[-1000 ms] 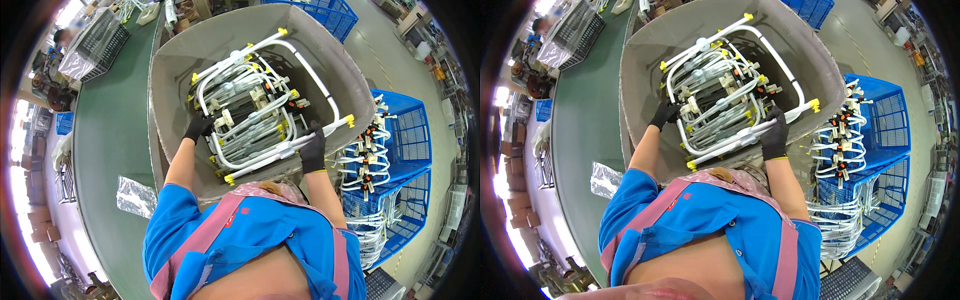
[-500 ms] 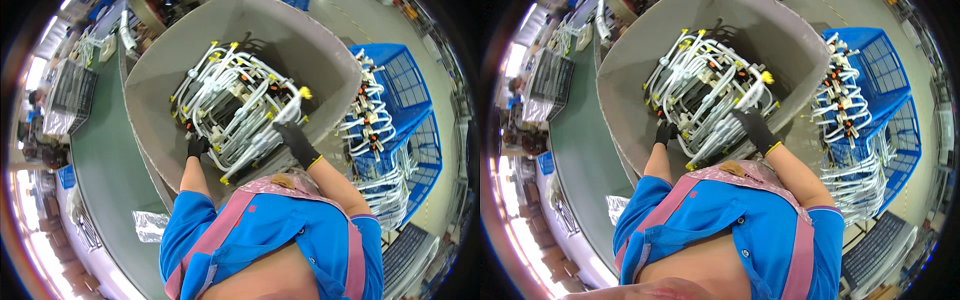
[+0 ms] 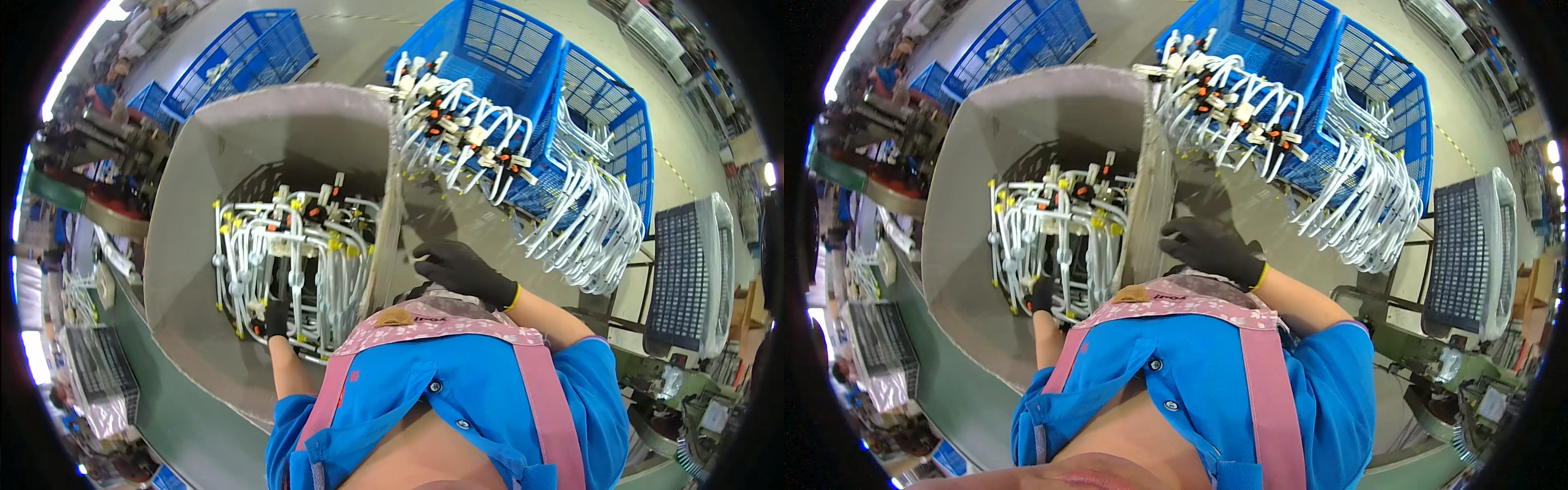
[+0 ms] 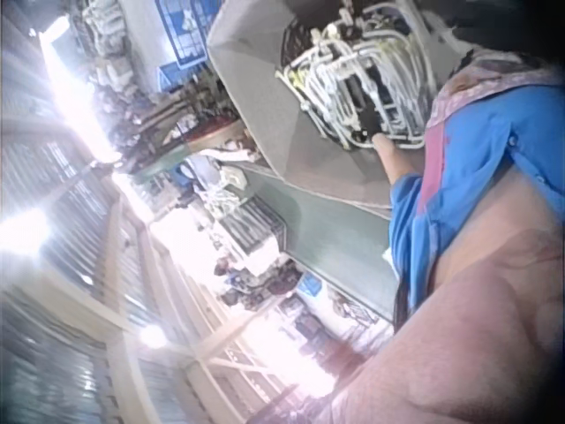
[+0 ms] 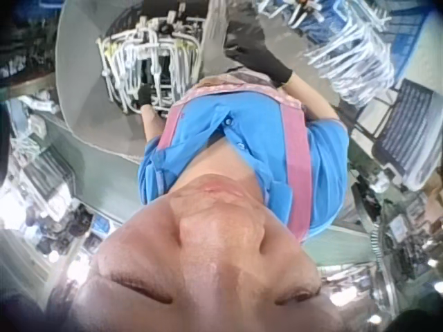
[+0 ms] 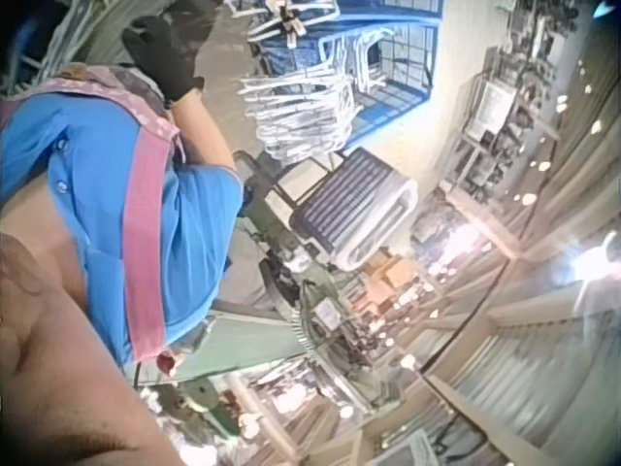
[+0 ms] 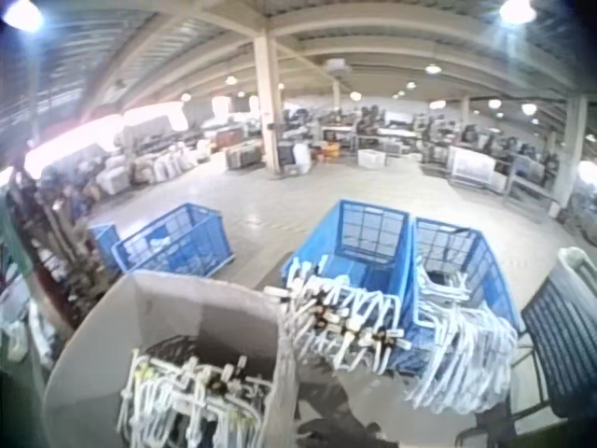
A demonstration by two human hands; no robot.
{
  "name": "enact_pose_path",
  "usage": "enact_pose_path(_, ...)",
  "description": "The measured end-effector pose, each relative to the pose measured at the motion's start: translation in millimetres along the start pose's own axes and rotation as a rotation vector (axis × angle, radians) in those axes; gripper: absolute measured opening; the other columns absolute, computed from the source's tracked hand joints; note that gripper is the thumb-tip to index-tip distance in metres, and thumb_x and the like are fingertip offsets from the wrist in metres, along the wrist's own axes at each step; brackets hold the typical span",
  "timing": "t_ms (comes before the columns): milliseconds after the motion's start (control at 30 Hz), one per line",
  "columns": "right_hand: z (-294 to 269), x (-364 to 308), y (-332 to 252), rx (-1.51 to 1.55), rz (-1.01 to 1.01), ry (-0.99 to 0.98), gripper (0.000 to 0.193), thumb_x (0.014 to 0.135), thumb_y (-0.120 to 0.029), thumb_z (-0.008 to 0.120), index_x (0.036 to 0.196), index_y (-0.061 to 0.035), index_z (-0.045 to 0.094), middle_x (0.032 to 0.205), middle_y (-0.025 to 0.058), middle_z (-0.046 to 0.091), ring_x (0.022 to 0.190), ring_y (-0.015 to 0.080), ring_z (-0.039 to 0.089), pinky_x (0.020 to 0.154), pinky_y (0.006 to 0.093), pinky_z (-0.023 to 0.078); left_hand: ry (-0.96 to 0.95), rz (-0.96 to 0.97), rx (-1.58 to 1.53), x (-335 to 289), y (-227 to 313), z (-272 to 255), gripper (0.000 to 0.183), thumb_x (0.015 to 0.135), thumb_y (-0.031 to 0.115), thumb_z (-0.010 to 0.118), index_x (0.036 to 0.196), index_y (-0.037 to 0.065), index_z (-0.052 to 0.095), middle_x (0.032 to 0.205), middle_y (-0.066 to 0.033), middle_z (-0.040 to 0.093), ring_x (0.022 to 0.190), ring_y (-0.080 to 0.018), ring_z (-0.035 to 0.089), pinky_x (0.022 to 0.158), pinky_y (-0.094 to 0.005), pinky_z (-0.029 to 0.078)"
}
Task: The person picks white cable assemblies from blue baskets, attaches small blue plastic pieces to the cable ends using a press machine, and places the finished assemblies into a grey bin. The person repeats this process for multiple cable units.
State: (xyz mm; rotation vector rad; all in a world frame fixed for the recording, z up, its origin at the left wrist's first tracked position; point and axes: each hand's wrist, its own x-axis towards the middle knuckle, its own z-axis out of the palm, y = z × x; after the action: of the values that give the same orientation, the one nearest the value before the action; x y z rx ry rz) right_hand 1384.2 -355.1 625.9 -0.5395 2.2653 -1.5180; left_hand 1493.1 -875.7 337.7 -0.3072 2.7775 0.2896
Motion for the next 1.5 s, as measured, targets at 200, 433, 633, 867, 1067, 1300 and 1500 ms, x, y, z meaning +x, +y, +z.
enact_pose_path(200, -81, -85, 79, -0.069, 0.218, 0.284, 0.028, 0.085, -0.025, 0.061, 0.098, -0.0005, 0.064, 0.089, 0.0181, 0.066, 0.08, 0.0308, 0.064, 0.07, 0.0361, 0.05, 0.447, 0.269, -0.73, 28, 266, -240, 0.031, 0.089, 0.017, 0.057, 0.113, -0.002, 0.059, 0.105, -0.0151, 0.064, 0.094, -0.0205, 0.061, 0.082, -0.031, 0.047)
enact_pose_path(433, -147, -166, 141, 0.0, 0.373, 0.564, 0.027, 0.086, -0.023, 0.058, 0.096, 0.0005, 0.063, 0.086, 0.0177, 0.065, 0.078, 0.0291, 0.064, 0.07, 0.0363, 0.049, 0.074, 0.632, -0.766, 54, 527, -263, 0.03, 0.085, 0.016, 0.062, 0.112, 0.002, 0.06, 0.082, -0.0076, 0.067, 0.072, -0.0134, 0.062, 0.068, -0.0274, 0.049)
enact_pose_path(633, -182, -198, 183, -0.017, 0.509, 0.631, 0.028, 0.086, -0.026, 0.058, 0.096, -0.0004, 0.063, 0.088, 0.0176, 0.064, 0.079, 0.0308, 0.063, 0.072, 0.039, 0.048, -0.343, 0.557, -0.843, 111, 627, -189, 0.027, 0.089, 0.01, 0.055, 0.113, -0.001, 0.058, 0.087, -0.0043, 0.065, 0.072, -0.009, 0.059, 0.064, -0.0241, 0.049)
enact_pose_path(867, -196, -189, 216, 0.153, 0.628, 0.787, 0.023, 0.088, -0.021, 0.059, 0.093, 0.0003, 0.063, 0.081, 0.0176, 0.064, 0.073, 0.0283, 0.063, 0.066, 0.0366, 0.048, -0.38, 0.439, -1.014, 263, 673, -120, 0.023, 0.091, 0.017, 0.054, 0.108, 0.002, 0.06, 0.093, -0.0034, 0.065, 0.077, -0.0114, 0.061, 0.068, -0.0251, 0.051)
enact_pose_path(1067, -226, -163, 216, 0.109, 0.821, 0.897, 0.029, 0.088, -0.024, 0.06, 0.102, 0.0001, 0.063, 0.091, 0.021, 0.065, 0.084, 0.0334, 0.065, 0.069, 0.0395, 0.05, -0.044, 0.428, -0.503, 410, 714, -47, 0.022, 0.082, 0.024, 0.055, 0.088, 0.004, 0.064, 0.078, -0.0128, 0.064, 0.072, -0.0269, 0.061, 0.067, -0.0389, 0.047)
enact_pose_path(1300, -232, -141, 192, 0.165, 0.905, 1.057, 0.027, 0.087, -0.024, 0.06, 0.1, -0.0002, 0.064, 0.085, 0.0199, 0.065, 0.08, 0.0325, 0.065, 0.067, 0.0386, 0.049, -0.421, 0.356, -0.425, 473, 731, 9, 0.07, 0.076, 0.042, 0.063, 0.13, 0.0, 0.045, 0.126, -0.0222, 0.052, 0.114, -0.0348, 0.05, 0.091, -0.043, 0.041)
enact_pose_path(1500, -233, -148, 209, 0.031, 1.068, 1.087, 0.022, 0.086, -0.023, 0.059, 0.093, -0.0034, 0.066, 0.078, 0.0171, 0.065, 0.072, 0.0341, 0.064, 0.063, 0.0394, 0.048, -0.344, 0.069, -0.568, 443, 751, -36, 0.038, 0.079, 0.036, 0.065, 0.098, 0.003, 0.065, 0.069, -0.004, 0.058, 0.06, -0.0188, 0.055, 0.055, -0.0353, 0.043)
